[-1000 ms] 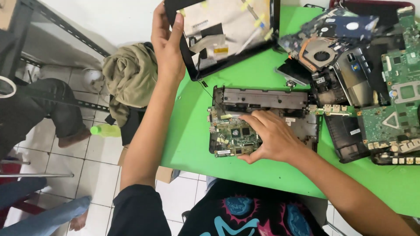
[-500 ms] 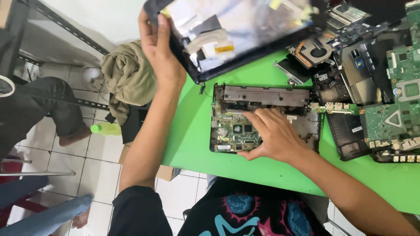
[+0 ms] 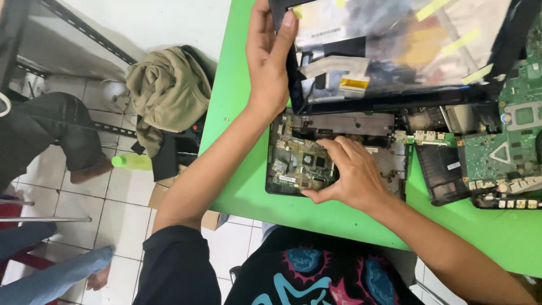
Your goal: Assembling a laptop by installing the motherboard, connecting internal cables, and securing components with screws.
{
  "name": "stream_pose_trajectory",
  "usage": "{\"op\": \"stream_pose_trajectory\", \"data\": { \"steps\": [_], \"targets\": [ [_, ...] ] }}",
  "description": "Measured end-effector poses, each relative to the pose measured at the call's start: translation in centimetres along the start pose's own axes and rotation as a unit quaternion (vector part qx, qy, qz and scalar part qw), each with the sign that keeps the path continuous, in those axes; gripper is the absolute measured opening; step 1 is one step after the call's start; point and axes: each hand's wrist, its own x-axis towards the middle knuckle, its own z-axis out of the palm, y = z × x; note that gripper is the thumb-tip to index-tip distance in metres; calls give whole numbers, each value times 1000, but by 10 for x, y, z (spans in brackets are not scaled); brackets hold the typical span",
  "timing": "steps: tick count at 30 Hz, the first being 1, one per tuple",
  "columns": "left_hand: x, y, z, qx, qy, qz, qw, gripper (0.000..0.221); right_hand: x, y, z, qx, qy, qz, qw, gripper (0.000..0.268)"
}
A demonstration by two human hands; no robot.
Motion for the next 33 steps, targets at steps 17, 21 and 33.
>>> {"op": "stream_pose_trajectory", "data": {
  "steps": [17,21,33],
  "targets": [
    [-12,-33,-48,44,42,-47,997,23,14,-5,3,-154,-103,-31,982,119],
    [-9,-33,-40,70,9,-20,997,19,16,0,3,-127,-94,-39,987,114],
    [5,-60,-42,89,-43,85,991,29,14,10,8,-78,-18,-87,993,105]
  ]
}}
